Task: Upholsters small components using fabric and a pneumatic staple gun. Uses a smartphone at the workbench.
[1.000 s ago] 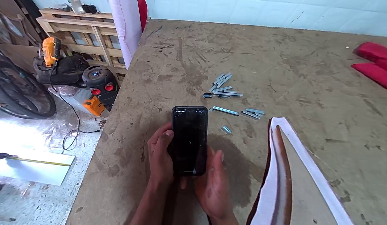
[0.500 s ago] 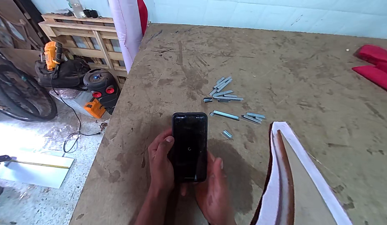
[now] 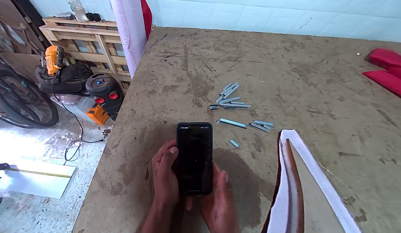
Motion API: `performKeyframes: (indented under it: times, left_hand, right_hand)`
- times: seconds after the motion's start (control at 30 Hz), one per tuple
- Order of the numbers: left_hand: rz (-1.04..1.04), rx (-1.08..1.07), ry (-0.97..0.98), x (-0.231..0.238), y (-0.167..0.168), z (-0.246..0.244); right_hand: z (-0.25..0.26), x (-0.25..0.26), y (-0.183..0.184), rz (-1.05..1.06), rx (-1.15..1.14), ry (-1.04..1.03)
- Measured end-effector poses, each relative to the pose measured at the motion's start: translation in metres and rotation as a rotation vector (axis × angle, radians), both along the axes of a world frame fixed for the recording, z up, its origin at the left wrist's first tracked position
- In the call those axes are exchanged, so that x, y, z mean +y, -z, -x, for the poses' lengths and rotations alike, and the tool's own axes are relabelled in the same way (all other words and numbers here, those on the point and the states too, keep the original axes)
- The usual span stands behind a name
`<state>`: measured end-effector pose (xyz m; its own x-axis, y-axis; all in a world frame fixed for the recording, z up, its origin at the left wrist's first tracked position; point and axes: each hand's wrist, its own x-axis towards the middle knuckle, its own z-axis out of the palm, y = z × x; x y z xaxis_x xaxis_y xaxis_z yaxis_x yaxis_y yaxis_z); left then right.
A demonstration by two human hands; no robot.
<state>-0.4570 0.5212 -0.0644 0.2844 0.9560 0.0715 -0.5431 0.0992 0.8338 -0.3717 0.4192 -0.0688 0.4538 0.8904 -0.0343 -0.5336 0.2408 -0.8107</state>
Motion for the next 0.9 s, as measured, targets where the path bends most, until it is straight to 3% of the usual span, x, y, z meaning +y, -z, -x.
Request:
performKeyframes:
  times: [0.9]
  left_hand:
    - [0.078, -0.023, 0.064, -0.0041, 0.0058, 0.0034]
  right_hand:
    - [0.0, 0.0001, 0.0018, 0.029, -0.017, -0.006]
